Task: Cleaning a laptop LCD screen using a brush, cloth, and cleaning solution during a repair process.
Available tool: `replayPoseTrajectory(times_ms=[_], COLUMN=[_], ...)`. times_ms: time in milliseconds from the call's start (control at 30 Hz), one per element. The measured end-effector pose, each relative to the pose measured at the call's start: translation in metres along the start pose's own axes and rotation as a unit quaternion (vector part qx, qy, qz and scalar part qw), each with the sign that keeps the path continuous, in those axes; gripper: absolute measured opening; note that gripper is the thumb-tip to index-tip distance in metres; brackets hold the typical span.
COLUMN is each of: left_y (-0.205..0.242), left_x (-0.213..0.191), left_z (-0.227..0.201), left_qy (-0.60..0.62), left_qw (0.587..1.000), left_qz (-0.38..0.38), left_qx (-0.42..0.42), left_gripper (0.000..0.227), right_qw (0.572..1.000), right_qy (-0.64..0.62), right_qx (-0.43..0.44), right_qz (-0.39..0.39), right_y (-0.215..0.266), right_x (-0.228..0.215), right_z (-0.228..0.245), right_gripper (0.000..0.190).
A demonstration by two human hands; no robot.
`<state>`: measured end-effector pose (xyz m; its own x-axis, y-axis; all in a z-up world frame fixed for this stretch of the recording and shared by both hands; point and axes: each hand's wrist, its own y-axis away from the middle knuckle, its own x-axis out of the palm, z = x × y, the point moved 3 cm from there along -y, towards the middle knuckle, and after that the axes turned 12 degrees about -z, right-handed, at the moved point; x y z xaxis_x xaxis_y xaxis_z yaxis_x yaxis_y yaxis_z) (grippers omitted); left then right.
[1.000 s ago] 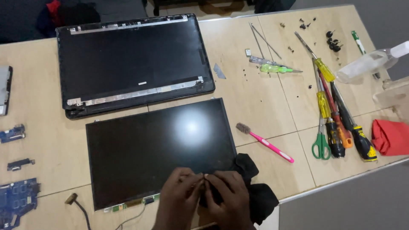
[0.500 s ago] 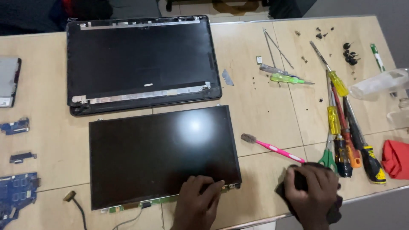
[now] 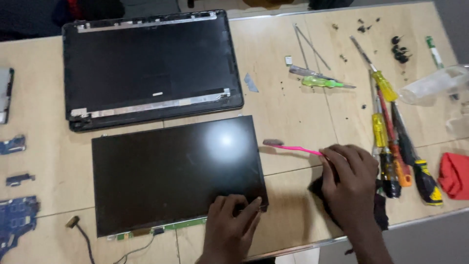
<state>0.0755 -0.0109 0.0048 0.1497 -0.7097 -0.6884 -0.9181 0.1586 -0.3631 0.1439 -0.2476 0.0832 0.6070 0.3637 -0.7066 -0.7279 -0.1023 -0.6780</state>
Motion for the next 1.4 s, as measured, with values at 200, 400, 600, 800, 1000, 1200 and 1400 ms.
replayPoseTrajectory(times_ms=[200,400,600,800,1000,1200,1400], left_y=[0.004,0.021,0.042,0.037,0.044,0.045,0.047], left_x=[-0.007,-0.020,-0.038,-0.066,-0.068,-0.071,-0.071], left_z=[0.001,0.011,0.037,0.025,0.023,0.022,0.024], left_qy=[-0.058,-0.076,-0.130,-0.093,-0.125,-0.128,-0.118], left_qw=[0.990,0.984,0.975,0.991,0.987,0.986,0.986], left_qz=[-0.125,-0.154,-0.172,-0.082,-0.084,-0.093,-0.100], left_qx=[-0.024,-0.045,-0.049,0.040,0.056,0.060,0.061], left_gripper=[0.030,0.023,0.024,0.027,0.033,0.033,0.033], right_qw=[0.968,0.965,0.969,0.981,0.945,0.961,0.927], right_qy=[-0.101,-0.043,0.078,0.015,0.072,0.074,0.113], right_qx=[0.229,0.239,0.231,0.193,0.319,0.264,0.351], right_qz=[0.019,-0.096,-0.038,-0.030,-0.014,-0.021,-0.068], right_y=[0.076,0.105,0.171,0.144,0.132,0.125,0.151], right_x=[0.031,0.024,0.009,-0.001,-0.004,0.002,-0.016], right_z=[0.055,0.098,0.088,0.104,0.117,0.135,0.084], right_gripper=[0.016,0.024,0.008,0.010,0.005,0.005,0.011])
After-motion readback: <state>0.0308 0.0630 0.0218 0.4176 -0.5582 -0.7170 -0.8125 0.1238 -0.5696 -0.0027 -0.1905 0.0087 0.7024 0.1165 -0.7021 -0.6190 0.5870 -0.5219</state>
